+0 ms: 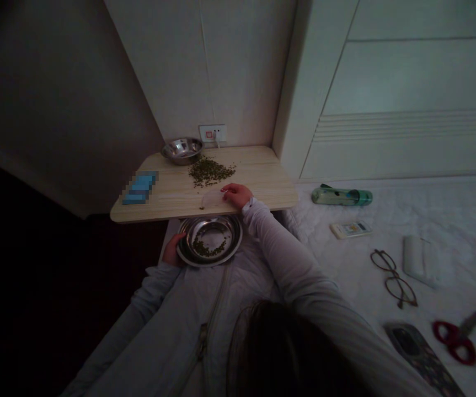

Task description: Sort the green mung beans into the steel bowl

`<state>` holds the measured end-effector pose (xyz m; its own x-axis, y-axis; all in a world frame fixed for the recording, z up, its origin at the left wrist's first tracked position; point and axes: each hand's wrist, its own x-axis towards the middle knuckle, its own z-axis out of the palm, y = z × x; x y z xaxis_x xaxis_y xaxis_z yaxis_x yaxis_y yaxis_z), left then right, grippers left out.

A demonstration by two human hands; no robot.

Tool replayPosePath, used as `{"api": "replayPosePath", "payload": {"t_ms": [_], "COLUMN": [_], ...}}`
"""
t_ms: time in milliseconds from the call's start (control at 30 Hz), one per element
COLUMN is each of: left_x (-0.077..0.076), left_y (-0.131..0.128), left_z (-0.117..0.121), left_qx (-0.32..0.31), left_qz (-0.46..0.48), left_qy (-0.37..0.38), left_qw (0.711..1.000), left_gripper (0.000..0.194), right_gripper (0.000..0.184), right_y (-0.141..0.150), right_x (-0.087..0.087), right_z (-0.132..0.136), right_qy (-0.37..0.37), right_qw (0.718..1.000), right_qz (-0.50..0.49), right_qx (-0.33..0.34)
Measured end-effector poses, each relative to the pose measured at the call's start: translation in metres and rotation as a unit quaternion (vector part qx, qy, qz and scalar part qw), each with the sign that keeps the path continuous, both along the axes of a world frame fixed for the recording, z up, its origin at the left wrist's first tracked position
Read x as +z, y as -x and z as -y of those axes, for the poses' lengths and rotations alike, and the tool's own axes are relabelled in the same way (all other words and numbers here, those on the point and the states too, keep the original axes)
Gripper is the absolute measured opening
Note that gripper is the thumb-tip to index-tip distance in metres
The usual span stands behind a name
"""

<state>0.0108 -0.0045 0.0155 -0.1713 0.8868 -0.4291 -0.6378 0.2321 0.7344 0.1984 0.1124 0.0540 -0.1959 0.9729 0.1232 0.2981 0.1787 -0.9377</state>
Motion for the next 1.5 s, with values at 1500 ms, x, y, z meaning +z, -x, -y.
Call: {"api": "replayPosePath", "payload": {"t_ms": [1500], "left_x": [0.0015], "left_y": [0.0003], "left_z": [0.0005], "left_qx": [-0.014], "left_qz": [0.012], "left_qy": [0.013], "left_qw": [1.000], "left_gripper": [0.010], "right_gripper": [0.020], "right_y": [-0.0010], "right_x": [-0.0014], "right_z": [-0.0005], "right_qy": [0.013], "right_qw": [1.000], "right_qz": [0.015], "right_qx": [0.003]}}
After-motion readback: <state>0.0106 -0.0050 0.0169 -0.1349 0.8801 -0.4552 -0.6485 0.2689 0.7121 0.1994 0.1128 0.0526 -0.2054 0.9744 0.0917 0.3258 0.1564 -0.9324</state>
